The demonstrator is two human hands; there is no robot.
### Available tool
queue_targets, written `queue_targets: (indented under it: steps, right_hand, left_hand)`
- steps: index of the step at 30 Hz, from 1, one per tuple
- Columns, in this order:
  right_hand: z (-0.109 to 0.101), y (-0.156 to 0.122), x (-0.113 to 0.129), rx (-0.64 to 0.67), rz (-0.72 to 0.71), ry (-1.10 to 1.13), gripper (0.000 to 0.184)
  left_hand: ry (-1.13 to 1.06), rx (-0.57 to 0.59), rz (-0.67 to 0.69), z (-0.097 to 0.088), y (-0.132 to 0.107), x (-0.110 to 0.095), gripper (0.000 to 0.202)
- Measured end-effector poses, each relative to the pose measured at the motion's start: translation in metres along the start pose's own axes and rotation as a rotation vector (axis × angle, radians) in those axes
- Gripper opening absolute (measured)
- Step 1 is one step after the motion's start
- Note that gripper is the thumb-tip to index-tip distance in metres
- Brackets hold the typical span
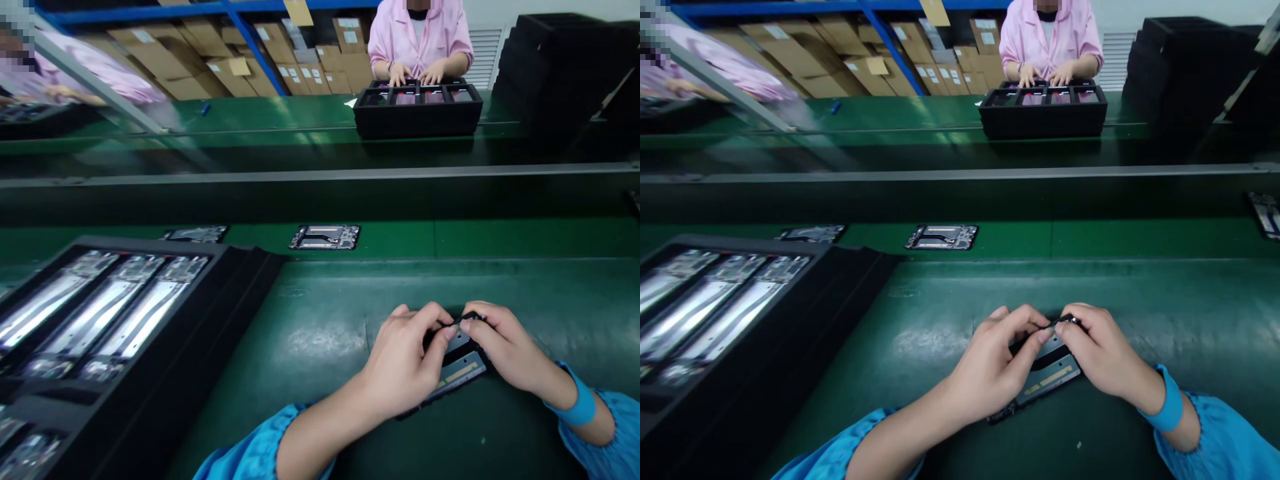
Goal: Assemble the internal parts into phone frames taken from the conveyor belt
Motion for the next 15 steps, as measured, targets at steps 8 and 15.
queue_targets:
  steps: [8, 15]
  right_hand:
    - [-0.001, -0.001, 0.003, 0.049, 0.002, -0.034, 0.028]
    - [-0.023, 0.023, -0.026, -0.259, 0.309, 0.167, 0.027]
  left_hand:
    - [0.008, 0.003, -0.017, 0.005, -0.005, 0.002, 0.006]
    - [0.187, -0.058, 0.165, -0.019, 0.017, -0.020, 0.023]
Point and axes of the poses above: each hand's wrist, its own y-axis towards the middle knuckle, its own z-axis out of the palm, x = y × z, the point moved 5 cm from there along y, towards the middle knuckle, and after that the axes turned 15 degrees about -x, right-handed, at the moved point
